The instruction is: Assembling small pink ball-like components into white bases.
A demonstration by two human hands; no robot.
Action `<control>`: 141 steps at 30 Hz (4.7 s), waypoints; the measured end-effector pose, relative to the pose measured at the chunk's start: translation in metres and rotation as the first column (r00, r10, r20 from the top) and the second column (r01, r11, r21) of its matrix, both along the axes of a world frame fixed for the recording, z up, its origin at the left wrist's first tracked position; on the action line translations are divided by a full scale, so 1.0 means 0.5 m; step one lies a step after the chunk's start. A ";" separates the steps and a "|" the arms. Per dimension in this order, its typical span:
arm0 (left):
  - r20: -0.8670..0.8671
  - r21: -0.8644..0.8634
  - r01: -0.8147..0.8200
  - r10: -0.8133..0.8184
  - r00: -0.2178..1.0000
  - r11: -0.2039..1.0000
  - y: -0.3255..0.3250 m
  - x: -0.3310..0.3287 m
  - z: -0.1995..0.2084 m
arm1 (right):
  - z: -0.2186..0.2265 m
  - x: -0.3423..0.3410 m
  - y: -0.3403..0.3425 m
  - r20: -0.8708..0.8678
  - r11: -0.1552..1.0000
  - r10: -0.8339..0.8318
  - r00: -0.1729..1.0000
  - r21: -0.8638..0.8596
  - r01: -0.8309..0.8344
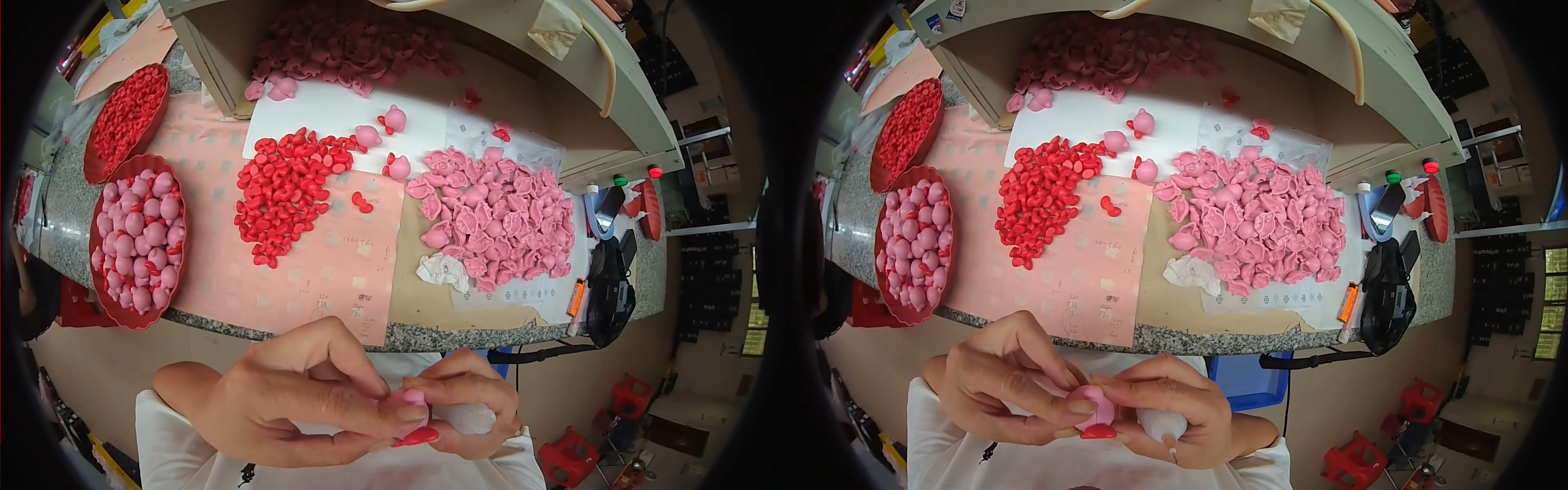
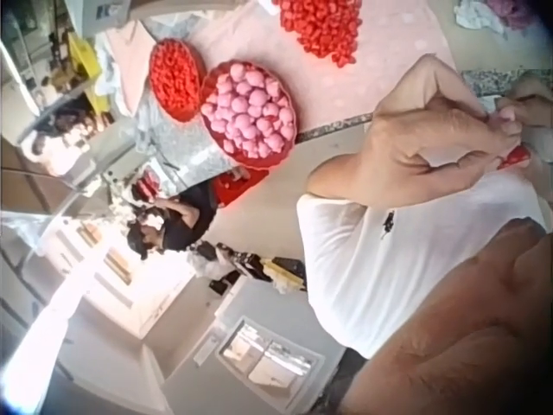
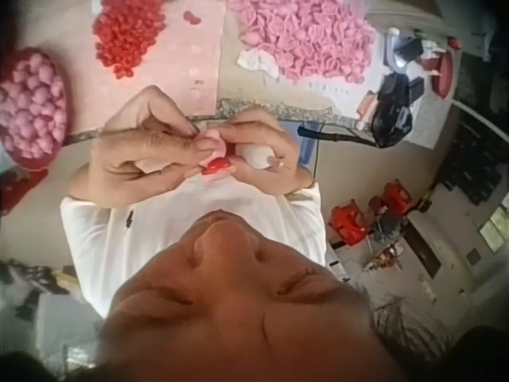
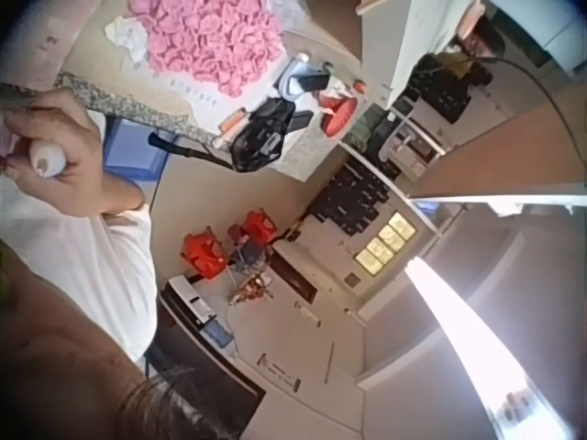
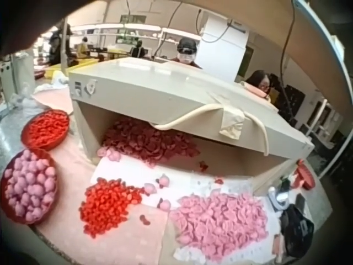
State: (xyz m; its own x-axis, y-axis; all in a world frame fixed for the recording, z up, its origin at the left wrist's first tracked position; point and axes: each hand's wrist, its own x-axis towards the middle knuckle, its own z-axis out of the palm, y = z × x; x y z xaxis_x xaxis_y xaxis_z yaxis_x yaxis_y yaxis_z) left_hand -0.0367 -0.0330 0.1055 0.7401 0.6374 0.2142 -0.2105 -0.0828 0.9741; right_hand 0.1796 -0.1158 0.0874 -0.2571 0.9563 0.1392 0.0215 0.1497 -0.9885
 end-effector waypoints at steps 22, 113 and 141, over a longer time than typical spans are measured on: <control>0.094 -0.716 0.089 -0.031 0.995 0.692 0.049 0.090 -0.205 | -0.156 0.028 0.052 -0.082 0.823 -0.423 0.902 -0.452 0.344; 0.162 -0.826 0.134 0.003 0.987 0.547 0.040 0.050 -0.282 | -0.222 0.037 0.055 0.469 0.931 -0.330 0.820 0.303 0.201; 0.018 -0.557 -0.031 0.050 0.999 0.830 0.011 0.101 -0.277 | -0.232 0.025 0.041 0.141 0.918 -0.381 0.914 0.170 0.357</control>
